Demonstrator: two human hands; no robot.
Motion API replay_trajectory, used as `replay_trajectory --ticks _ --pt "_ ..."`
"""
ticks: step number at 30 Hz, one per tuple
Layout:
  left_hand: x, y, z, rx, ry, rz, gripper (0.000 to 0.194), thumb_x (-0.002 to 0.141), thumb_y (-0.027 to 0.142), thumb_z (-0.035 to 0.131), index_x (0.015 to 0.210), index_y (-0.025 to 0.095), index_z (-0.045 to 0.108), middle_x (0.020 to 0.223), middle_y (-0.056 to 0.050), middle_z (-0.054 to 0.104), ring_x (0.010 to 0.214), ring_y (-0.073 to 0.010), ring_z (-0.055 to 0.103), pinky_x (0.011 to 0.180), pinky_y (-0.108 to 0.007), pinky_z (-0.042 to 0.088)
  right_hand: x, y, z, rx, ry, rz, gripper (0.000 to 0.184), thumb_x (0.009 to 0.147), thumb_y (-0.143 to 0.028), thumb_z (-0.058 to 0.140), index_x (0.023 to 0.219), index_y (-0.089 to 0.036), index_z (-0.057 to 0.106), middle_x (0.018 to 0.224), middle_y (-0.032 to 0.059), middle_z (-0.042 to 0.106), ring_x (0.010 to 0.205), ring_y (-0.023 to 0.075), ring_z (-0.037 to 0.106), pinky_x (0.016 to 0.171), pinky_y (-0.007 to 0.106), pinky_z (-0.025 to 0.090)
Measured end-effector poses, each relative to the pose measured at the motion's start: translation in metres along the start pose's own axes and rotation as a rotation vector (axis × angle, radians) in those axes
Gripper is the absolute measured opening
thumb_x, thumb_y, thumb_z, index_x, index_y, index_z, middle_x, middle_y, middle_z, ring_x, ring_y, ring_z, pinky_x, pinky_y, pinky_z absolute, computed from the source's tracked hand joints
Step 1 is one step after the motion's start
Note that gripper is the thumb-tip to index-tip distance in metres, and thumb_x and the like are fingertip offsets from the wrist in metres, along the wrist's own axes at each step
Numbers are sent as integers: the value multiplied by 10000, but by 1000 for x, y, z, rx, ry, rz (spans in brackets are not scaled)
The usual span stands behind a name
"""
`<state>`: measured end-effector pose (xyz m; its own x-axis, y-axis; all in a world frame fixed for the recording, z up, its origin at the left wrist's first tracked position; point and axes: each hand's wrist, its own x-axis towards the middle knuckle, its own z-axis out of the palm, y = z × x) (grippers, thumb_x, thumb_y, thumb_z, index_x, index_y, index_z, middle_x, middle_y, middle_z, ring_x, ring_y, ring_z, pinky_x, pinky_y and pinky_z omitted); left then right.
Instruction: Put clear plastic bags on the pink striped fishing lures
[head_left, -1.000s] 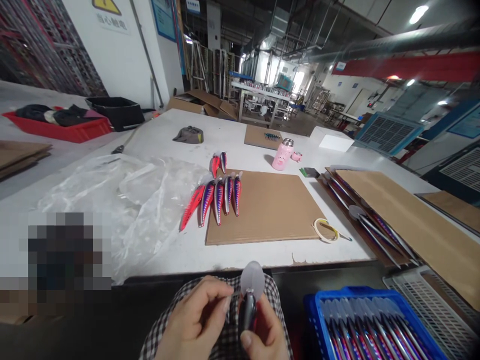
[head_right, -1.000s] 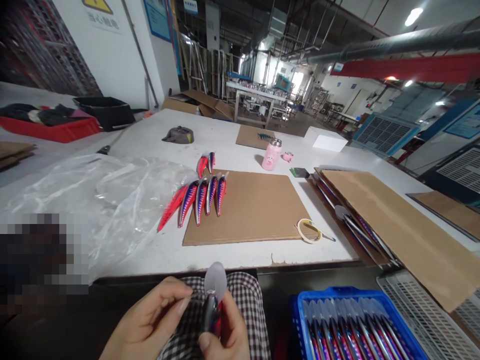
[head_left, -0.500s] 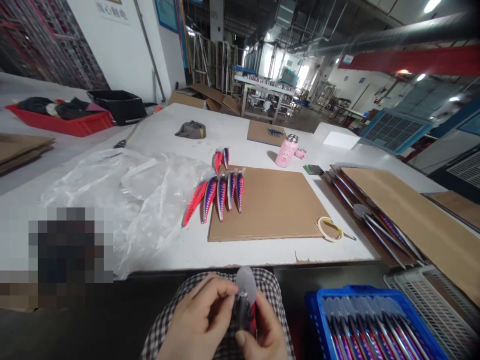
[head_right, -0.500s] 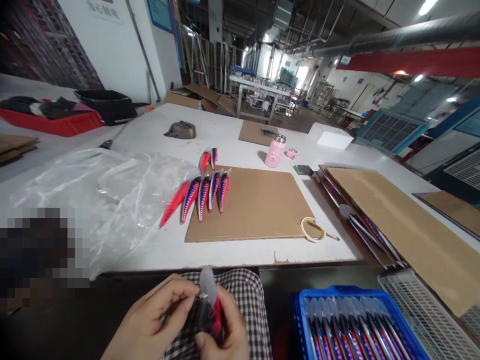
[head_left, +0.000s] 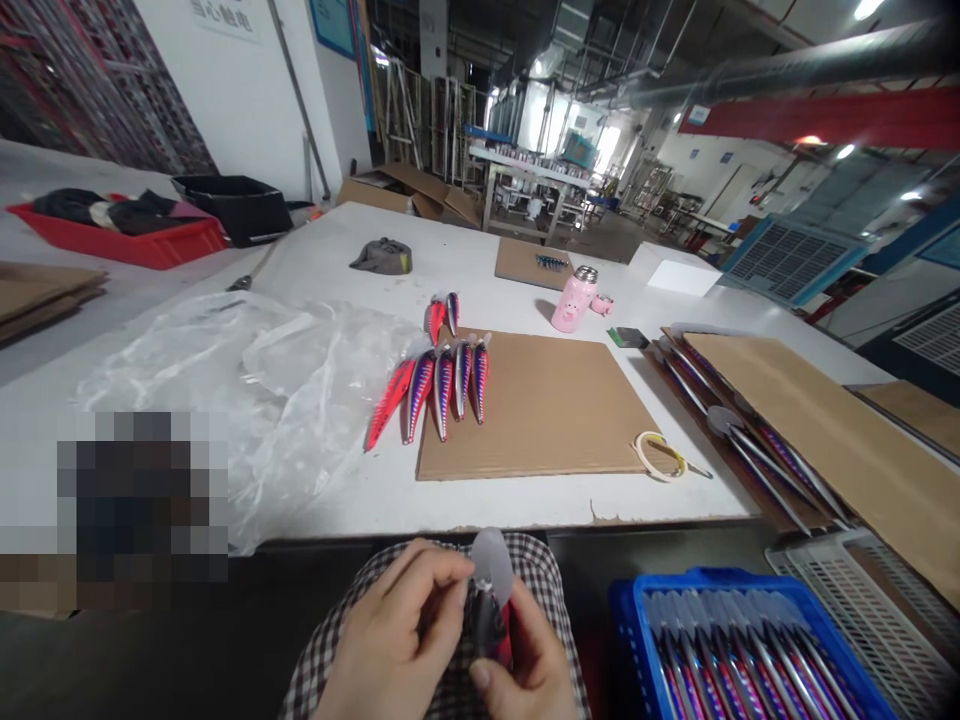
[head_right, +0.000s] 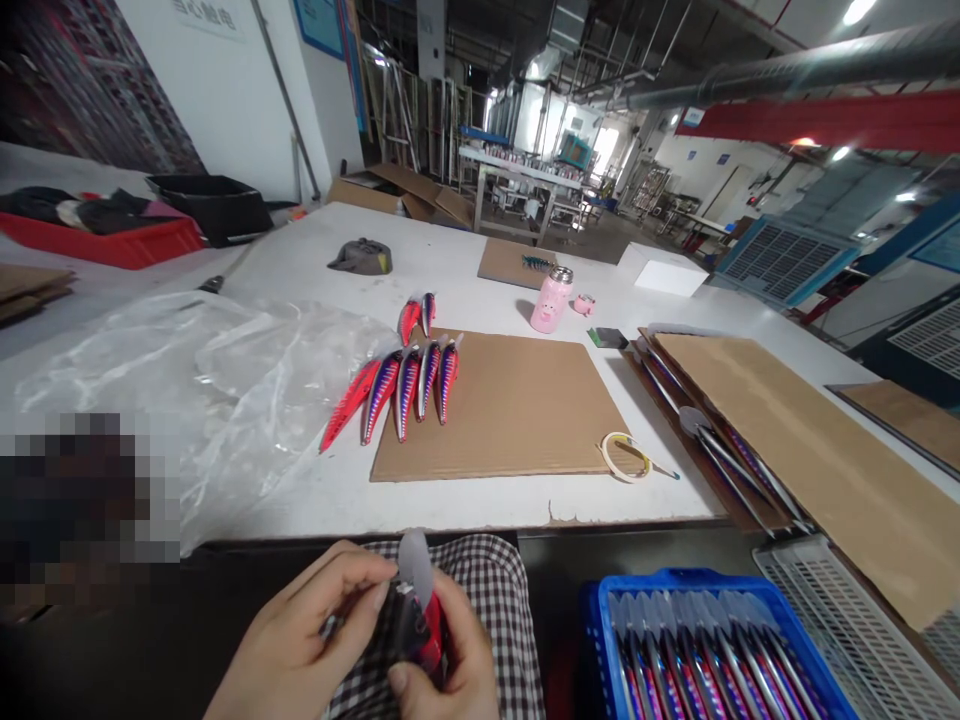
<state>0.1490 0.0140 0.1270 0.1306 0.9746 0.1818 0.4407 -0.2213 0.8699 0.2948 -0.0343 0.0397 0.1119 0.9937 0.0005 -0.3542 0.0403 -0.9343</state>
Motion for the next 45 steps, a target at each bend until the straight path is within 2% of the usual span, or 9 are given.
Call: replay_trajectory --ticks 6,11,15,19,24,29,33,38,45 --pt "-4 5 5 -126 2 -102 114 832 255 569 787 262 673 737 19 667 636 -148 633 613 -210 498 -2 8 -4 -149 46 -58 632 681 -531 807 1239 -278 656 1236 48 684 1151 271 620 1031 333 465" --pt "-5 -2 5 -169 -104 -192 96 844 280 569 808 243 650 738 13 696 662 -158 657 641 -221 516 -3 8 -6 -197 35 -53 636 690 -530 792 1255 -274 647 1244 58 685 1154 282 620 1042 349 456" --pt "-4 -8 7 -335 -94 -273 84 835 287 602 794 236 654 729 14 683 674 -159 645 633 -219 522 -2 0 -3 -198 58 -22 585 668 -349 824 1227 -286 666 1227 23 702 1152 265 630 1026 315 471" --pt "-2 -18 10 -498 -98 -241 62 813 245 640 858 240 682 867 0 670 775 -164 652 707 -234 534 0 -12 3 -131 67 10 581 638 -167 785 1195 -295 681 1197 -8 722 1124 252 660 988 312 513" --pt "-4 -30 11 -545 -127 -284 128 787 185 654 886 244 709 899 2 662 769 -151 644 742 -238 536 2 -17 6 -115 82 75 601 612 -111 751 1187 -275 685 1187 -12 728 1122 237 664 993 291 504" --pt "-8 -34 12 -604 -88 -303 180 875 312 585 944 253 741 1000 -19 680 812 -166 666 766 -257 565 2 -14 4 -210 74 73 632 589 -73 704 1182 -290 692 1181 -21 729 1124 228 656 1017 274 469" --pt "-7 -34 13 -602 -121 -356 147 834 290 644 937 252 742 1031 -12 691 854 -166 677 803 -245 556 1 -11 2 -229 75 70 672 585 -43 660 1199 -316 680 1207 -41 716 1146 215 643 1019 260 463" --pt "-1 -29 14 -613 -142 -415 78 793 218 663 869 213 677 824 10 718 803 -155 670 775 -231 522 -2 -7 -4 -411 92 34 738 546 3 652 1215 -309 672 1228 -33 703 1178 220 619 1035 253 443" --pt "-2 -27 18 -378 -71 -323 62 812 276 615 829 220 636 769 21 696 720 -153 673 705 -237 531 -7 -1 -10 -615 86 -10 780 546 -14 680 1250 -348 636 1265 -38 681 1216 245 592 1114 347 384"
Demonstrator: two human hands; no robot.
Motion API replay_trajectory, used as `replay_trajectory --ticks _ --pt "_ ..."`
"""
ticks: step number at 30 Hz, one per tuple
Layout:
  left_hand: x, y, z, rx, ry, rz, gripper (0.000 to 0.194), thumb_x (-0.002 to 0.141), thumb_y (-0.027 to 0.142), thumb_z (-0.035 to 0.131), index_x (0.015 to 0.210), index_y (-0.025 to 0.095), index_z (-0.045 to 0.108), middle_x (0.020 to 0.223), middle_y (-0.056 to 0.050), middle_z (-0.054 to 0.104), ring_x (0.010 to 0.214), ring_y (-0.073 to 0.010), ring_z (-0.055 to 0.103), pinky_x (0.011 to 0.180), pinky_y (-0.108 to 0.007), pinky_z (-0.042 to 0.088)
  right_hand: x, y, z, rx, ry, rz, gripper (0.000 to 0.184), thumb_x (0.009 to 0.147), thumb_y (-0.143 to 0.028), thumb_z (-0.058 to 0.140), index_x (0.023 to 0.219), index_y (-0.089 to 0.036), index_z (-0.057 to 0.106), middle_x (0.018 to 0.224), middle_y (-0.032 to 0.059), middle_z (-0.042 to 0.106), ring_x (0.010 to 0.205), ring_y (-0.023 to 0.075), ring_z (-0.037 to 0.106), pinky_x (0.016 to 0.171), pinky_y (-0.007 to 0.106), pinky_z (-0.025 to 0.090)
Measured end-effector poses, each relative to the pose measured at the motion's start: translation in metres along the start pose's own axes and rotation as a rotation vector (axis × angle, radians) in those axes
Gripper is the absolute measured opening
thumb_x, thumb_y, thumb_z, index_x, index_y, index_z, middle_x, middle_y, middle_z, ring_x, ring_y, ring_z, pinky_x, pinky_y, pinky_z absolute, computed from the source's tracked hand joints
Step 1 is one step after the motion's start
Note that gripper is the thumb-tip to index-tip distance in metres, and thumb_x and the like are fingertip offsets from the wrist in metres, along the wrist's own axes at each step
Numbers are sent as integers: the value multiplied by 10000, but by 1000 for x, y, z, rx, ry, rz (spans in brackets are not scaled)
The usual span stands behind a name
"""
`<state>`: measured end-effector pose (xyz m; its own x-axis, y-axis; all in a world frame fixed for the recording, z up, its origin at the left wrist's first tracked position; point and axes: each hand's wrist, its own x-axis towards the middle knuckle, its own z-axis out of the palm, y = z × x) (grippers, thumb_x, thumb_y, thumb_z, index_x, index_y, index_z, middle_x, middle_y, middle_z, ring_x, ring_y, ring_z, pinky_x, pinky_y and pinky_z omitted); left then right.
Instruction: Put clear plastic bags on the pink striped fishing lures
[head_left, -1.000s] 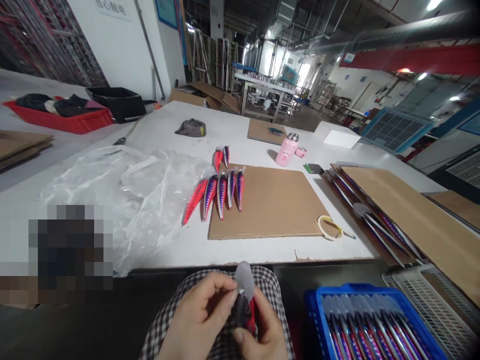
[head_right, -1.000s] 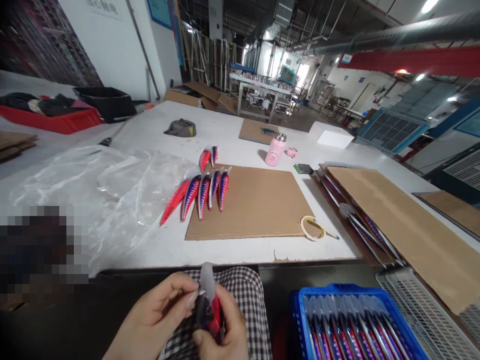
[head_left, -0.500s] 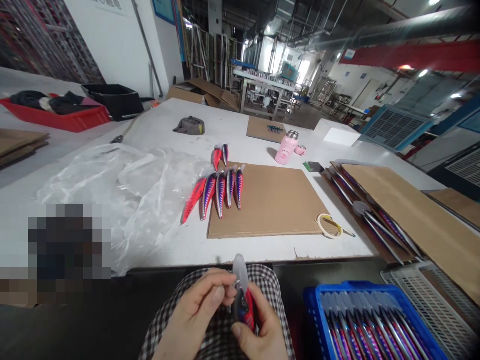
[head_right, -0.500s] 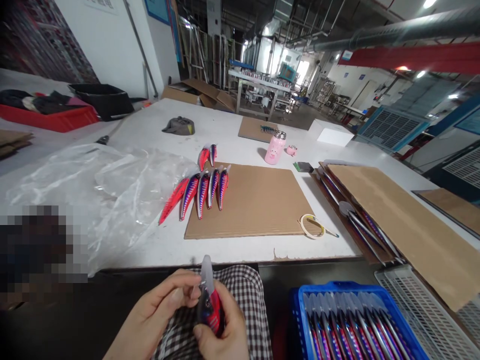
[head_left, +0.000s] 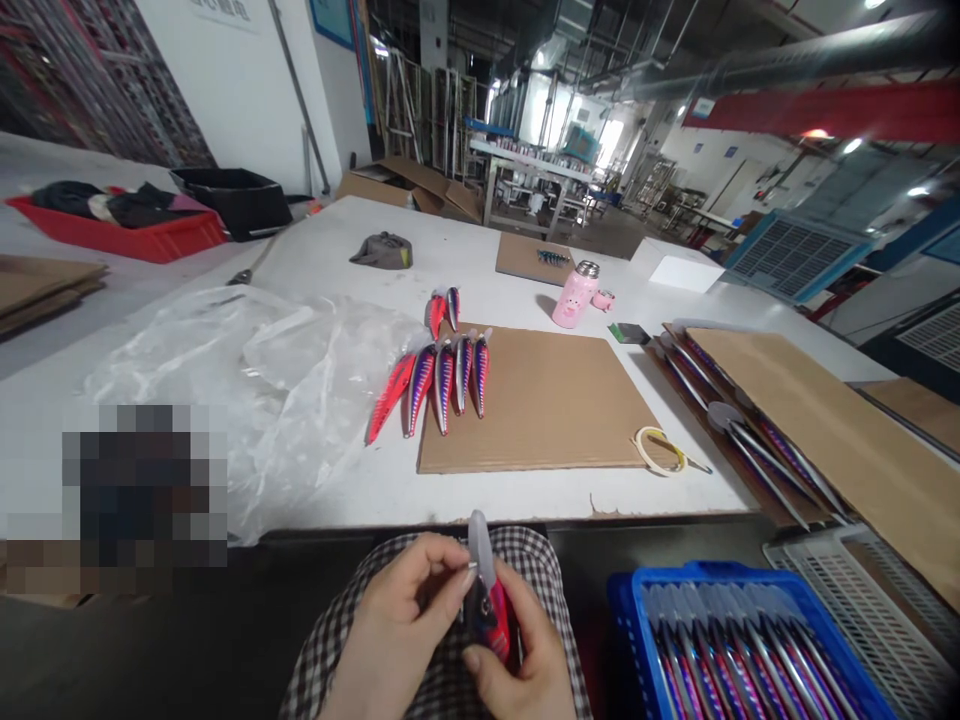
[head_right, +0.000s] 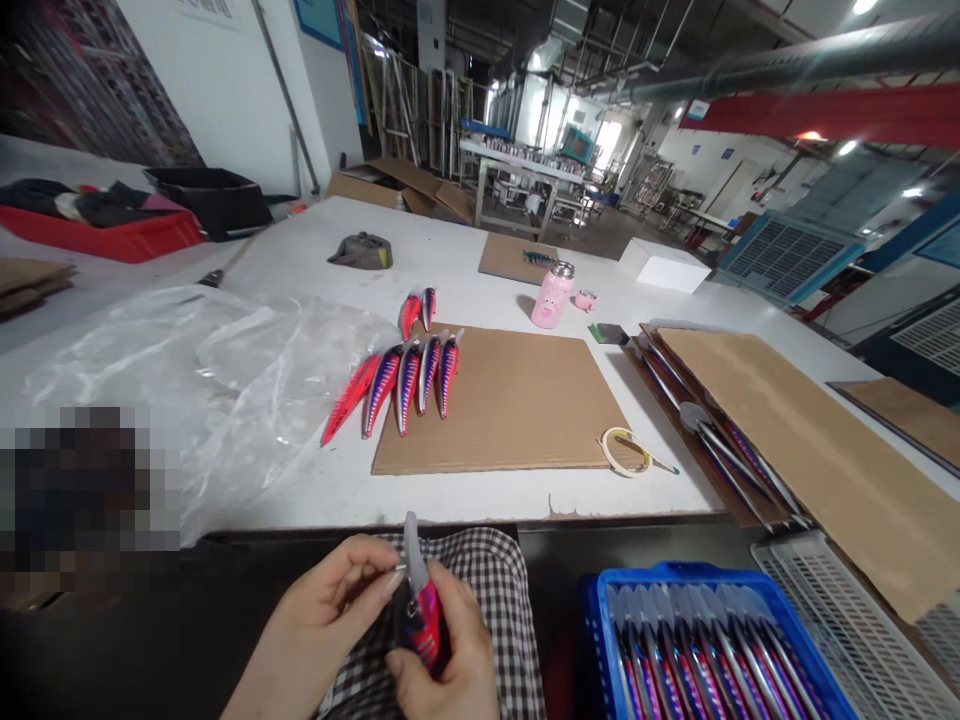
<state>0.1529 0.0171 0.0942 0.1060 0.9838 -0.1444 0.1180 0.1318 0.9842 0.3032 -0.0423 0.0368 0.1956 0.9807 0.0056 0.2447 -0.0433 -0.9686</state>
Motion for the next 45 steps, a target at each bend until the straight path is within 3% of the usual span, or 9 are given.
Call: replay_trajectory --ticks 5,11,15,28,45 --pt "0 -3 0 131 22 106 90 828 279 582 880 240 645 840 6 734 781 -170 714 753 -261 560 1 2 0 -19 -5 -79 825 548 1 673 1266 -399 602 1268 -74 677 1199 211 603 1074 296 428" --pt "0 0 0 239 54 211 109 817 246 571 876 249 662 830 7 744 748 -166 730 725 -260 582 1 6 0 -25 -7 -74 794 578 -25 689 1286 -372 592 1297 -42 660 1221 235 589 1141 396 352" --pt "-1 3 0 266 63 256 120 816 234 572 867 262 677 808 27 741 722 -146 727 702 -229 581 1 5 0 -53 4 -79 792 567 -13 691 1275 -358 608 1294 -32 663 1218 240 593 1142 392 351" --pt "1 -1 -6 165 11 175 100 806 237 646 856 286 718 835 51 746 767 -132 713 732 -190 553 3 -5 -4 -41 -23 -104 795 578 -40 709 1270 -412 596 1266 -66 678 1180 210 615 1053 299 443" --pt "3 8 -14 180 -39 115 53 786 243 657 772 256 707 706 43 698 648 -140 662 645 -209 512 8 -14 -13 -79 -98 -133 729 590 -38 715 1238 -362 636 1211 -28 707 1146 230 629 1052 330 445"
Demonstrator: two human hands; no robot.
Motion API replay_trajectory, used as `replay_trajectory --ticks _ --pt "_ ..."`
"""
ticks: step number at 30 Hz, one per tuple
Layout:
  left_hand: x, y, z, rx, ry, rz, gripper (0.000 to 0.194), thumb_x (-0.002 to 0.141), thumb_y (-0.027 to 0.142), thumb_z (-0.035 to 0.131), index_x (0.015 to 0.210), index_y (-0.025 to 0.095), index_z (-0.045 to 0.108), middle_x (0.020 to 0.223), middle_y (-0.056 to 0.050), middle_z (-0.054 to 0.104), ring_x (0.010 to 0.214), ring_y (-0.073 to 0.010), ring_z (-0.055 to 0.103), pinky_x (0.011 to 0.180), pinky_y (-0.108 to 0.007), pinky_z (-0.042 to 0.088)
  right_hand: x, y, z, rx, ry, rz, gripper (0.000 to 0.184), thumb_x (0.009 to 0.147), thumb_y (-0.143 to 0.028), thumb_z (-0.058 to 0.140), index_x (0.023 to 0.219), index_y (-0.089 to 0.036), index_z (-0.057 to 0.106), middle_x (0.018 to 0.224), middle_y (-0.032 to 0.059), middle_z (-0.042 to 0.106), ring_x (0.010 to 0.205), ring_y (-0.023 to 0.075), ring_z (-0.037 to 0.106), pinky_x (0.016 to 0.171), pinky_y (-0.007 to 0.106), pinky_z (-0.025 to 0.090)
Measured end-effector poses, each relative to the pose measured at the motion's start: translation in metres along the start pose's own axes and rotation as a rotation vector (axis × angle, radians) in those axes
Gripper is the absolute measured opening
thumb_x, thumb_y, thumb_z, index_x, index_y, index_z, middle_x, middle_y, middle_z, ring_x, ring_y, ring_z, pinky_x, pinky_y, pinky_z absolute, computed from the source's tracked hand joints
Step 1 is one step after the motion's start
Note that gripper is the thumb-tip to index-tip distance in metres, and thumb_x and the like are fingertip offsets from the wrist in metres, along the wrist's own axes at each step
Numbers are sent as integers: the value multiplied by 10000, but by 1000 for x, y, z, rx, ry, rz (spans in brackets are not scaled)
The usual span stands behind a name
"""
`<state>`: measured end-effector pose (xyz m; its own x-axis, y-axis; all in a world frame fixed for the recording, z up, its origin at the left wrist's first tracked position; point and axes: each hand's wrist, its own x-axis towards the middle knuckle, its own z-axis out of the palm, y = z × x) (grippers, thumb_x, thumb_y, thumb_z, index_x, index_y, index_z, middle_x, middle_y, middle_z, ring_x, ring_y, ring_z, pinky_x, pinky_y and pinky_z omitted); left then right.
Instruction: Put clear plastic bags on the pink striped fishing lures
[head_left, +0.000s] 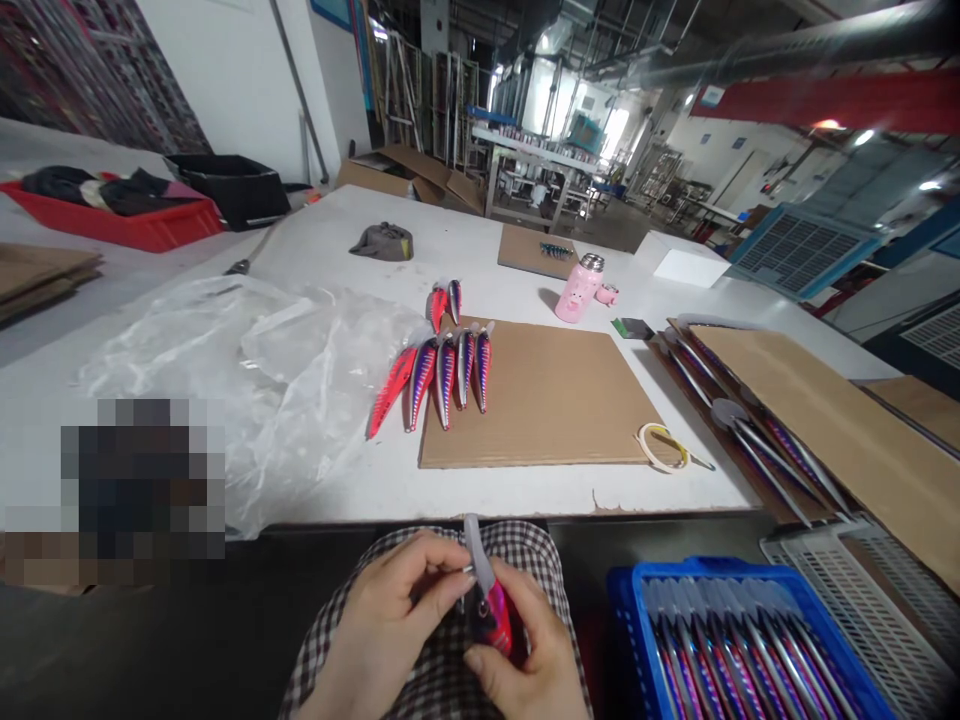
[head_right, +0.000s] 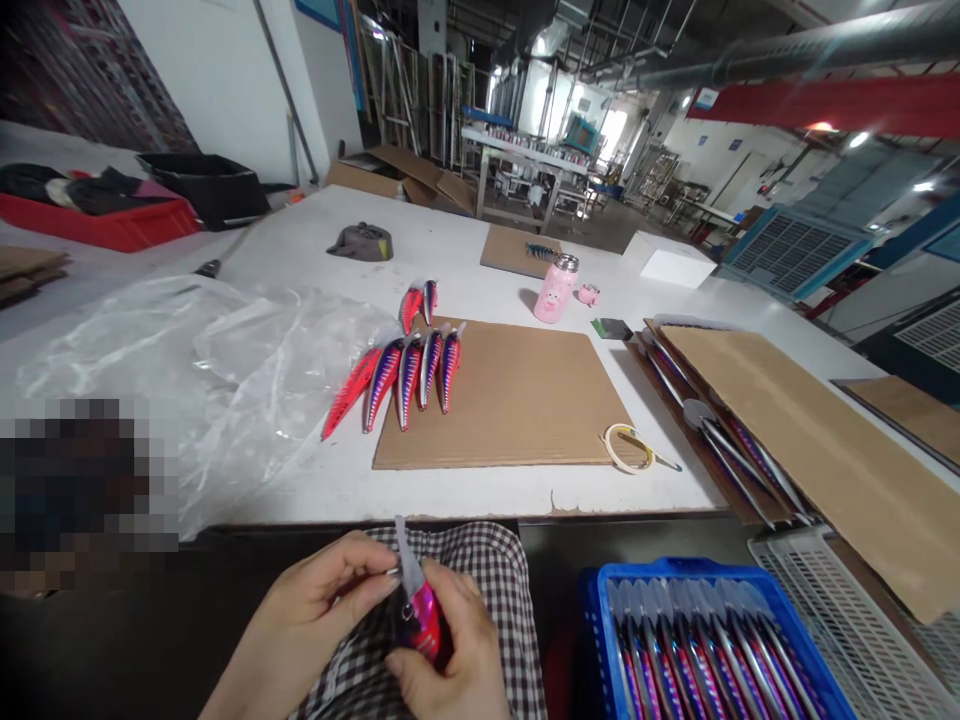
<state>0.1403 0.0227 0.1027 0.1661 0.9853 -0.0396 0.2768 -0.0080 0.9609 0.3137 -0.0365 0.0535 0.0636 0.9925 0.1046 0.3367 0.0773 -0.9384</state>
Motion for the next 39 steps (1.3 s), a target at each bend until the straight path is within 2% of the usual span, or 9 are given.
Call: replay_trajectory --ticks 4,7,12,18,23,28,33,36,39 --pt "-1 -8 4 -57 5 -2 28 788 238 668 777 243 693 728 28 673 669 -154 659 654 -235 525 -1 0 2 67 -1 38 733 583 -46 730 1243 -352 641 1228 -20 700 1163 233 624 1047 307 446" --pt "0 -12 5 -75 32 79 62 793 212 665 811 261 698 797 28 668 712 -146 661 679 -229 527 -1 0 3 137 -10 55 744 582 -31 720 1252 -345 636 1234 -21 695 1161 225 628 1031 280 455" --pt "-2 -5 4 89 40 161 109 836 225 643 827 302 720 819 38 659 757 -132 655 711 -202 510 0 0 3 142 -5 61 755 596 -23 708 1261 -370 622 1232 -37 689 1159 215 624 1040 281 447" --pt "-4 5 3 200 -13 102 126 867 259 580 825 272 698 796 31 662 713 -139 650 690 -223 497 -1 1 4 90 33 43 746 607 -43 735 1250 -404 621 1213 -56 700 1136 213 636 1019 280 468" --pt "-2 11 5 193 -32 66 159 863 238 523 749 238 635 682 36 641 612 -142 610 605 -236 468 -2 2 4 54 35 63 709 617 -60 724 1251 -365 633 1230 -25 698 1167 240 622 1061 339 443" --pt "-2 9 8 202 15 95 142 828 222 509 704 230 577 604 44 591 536 -139 557 543 -237 434 -2 4 3 3 31 11 678 636 -71 720 1253 -339 638 1220 -3 704 1160 252 626 1083 373 426" --pt "0 11 6 221 -17 75 150 811 210 490 673 223 547 595 37 560 542 -145 540 544 -245 416 -2 8 0 -74 33 -81 726 635 -38 712 1274 -369 614 1237 -26 694 1164 249 623 1060 358 460" --pt "1 11 4 150 -72 -7 125 825 233 486 720 220 553 623 30 570 575 -157 545 575 -260 426 0 11 -5 -125 -13 -152 776 640 -15 719 1308 -383 581 1260 -31 683 1181 253 620 1064 361 466" --pt "2 8 4 2 -103 -89 90 843 239 488 776 222 545 671 28 576 629 -164 548 623 -270 442 1 13 -9 -180 -82 -163 813 629 -2 741 1336 -362 561 1285 -7 671 1191 275 618 1065 379 472"
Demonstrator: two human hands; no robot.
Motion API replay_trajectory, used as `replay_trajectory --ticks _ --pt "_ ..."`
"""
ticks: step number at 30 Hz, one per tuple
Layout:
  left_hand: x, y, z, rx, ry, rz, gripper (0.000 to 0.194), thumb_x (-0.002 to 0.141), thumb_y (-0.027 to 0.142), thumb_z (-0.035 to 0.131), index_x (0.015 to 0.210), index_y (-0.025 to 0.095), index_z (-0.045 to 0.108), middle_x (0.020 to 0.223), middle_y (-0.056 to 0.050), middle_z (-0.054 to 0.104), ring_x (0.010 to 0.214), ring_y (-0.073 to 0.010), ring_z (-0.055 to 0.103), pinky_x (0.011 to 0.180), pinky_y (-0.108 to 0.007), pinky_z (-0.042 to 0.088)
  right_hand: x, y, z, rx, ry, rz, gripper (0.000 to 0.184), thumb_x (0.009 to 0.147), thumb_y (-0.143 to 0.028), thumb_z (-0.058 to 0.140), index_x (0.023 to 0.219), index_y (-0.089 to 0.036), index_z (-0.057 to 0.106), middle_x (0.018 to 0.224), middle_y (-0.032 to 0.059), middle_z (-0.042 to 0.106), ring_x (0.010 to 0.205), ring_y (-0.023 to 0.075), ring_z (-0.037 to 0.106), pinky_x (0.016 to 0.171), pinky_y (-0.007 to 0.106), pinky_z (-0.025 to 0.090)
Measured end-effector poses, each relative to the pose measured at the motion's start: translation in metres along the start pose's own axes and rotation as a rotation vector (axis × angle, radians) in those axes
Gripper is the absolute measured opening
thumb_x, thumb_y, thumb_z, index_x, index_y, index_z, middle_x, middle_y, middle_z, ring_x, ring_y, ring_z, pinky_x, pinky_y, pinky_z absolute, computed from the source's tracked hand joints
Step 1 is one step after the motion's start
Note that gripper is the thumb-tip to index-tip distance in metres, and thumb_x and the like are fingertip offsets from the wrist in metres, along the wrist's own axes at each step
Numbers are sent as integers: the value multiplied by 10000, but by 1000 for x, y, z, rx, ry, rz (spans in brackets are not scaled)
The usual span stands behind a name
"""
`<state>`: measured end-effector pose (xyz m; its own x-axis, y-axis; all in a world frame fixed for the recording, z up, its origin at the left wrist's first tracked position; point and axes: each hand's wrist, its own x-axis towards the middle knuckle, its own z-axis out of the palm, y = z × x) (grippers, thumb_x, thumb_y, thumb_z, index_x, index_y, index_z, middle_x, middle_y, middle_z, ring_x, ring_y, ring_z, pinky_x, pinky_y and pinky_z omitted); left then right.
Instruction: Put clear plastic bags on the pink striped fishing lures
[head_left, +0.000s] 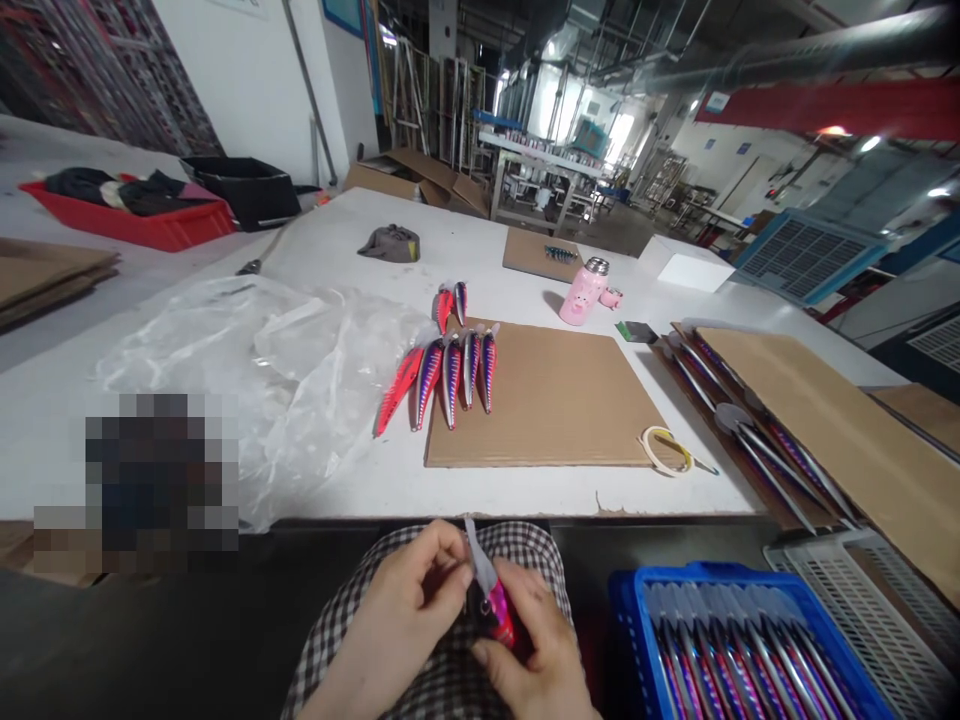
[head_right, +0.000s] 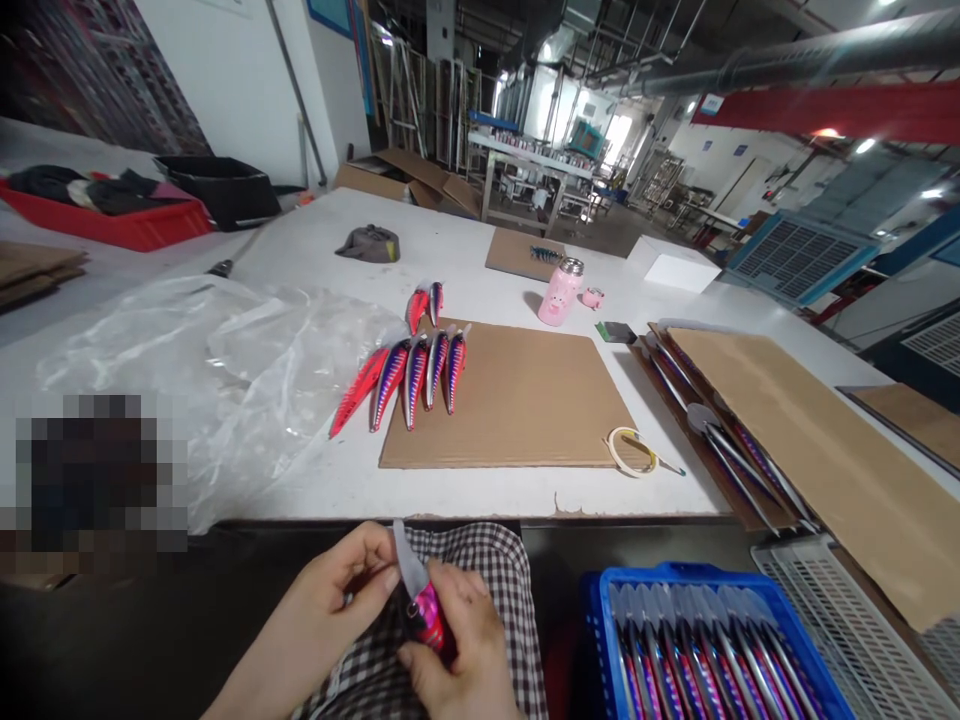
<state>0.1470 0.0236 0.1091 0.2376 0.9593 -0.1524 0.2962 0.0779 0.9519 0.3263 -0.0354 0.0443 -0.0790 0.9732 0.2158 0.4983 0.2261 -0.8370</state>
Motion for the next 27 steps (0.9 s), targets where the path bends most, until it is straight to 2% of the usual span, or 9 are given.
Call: replay_trajectory --ticks 3,8,12,14,17,20,24,27 --pt "0 -4 1 -114 8 -20 67 851 244 502 792 226 526 691 34 553 667 -166 541 668 -283 452 0 1 -1 -11 6 43 798 621 -6 755 1318 -355 582 1277 -1 677 1195 282 616 1059 381 480" --pt "-2 -8 1 -229 -34 -16 86 899 280 476 950 230 523 764 10 629 743 -186 596 753 -322 470 3 1 -2 64 -21 22 733 665 -71 760 1323 -337 579 1247 16 692 1155 261 640 1032 373 499" --pt "-3 -11 2 -252 -23 -13 47 906 270 479 922 233 503 773 10 638 745 -184 608 747 -319 471 5 0 -3 104 -19 10 738 641 -74 767 1313 -327 594 1246 30 694 1157 272 638 1038 387 488" --pt "-3 -13 3 -263 -13 -9 33 906 260 487 917 233 503 783 11 645 756 -180 616 759 -316 473 5 -4 -2 150 -32 51 715 637 -67 746 1293 -318 614 1240 33 697 1157 274 636 1050 399 472" --pt "-2 -17 7 -328 -4 -25 46 909 261 504 942 232 517 830 3 666 809 -183 637 791 -313 484 6 -11 1 328 -38 195 688 644 -54 682 1280 -309 621 1261 23 684 1179 265 623 1066 410 447" --pt "-2 -22 12 -368 10 -26 126 909 325 540 994 232 538 817 12 657 750 -167 624 712 -279 498 11 -19 3 547 -65 297 705 635 -12 603 1283 -290 604 1261 4 683 1156 239 641 1028 371 481" --pt "4 -32 18 -360 99 -6 253 888 448 577 1014 228 570 668 64 569 572 -125 522 563 -223 467 19 -32 -2 710 -85 317 643 650 -37 590 1238 -295 619 1101 -31 737 1009 209 697 875 291 553" --pt "15 -60 22 -301 90 -67 359 825 546 627 979 222 608 661 57 615 566 -127 539 551 -212 487 19 -38 -10 739 -19 324 577 667 -112 640 1221 -273 624 1030 -30 735 966 210 696 839 275 550"
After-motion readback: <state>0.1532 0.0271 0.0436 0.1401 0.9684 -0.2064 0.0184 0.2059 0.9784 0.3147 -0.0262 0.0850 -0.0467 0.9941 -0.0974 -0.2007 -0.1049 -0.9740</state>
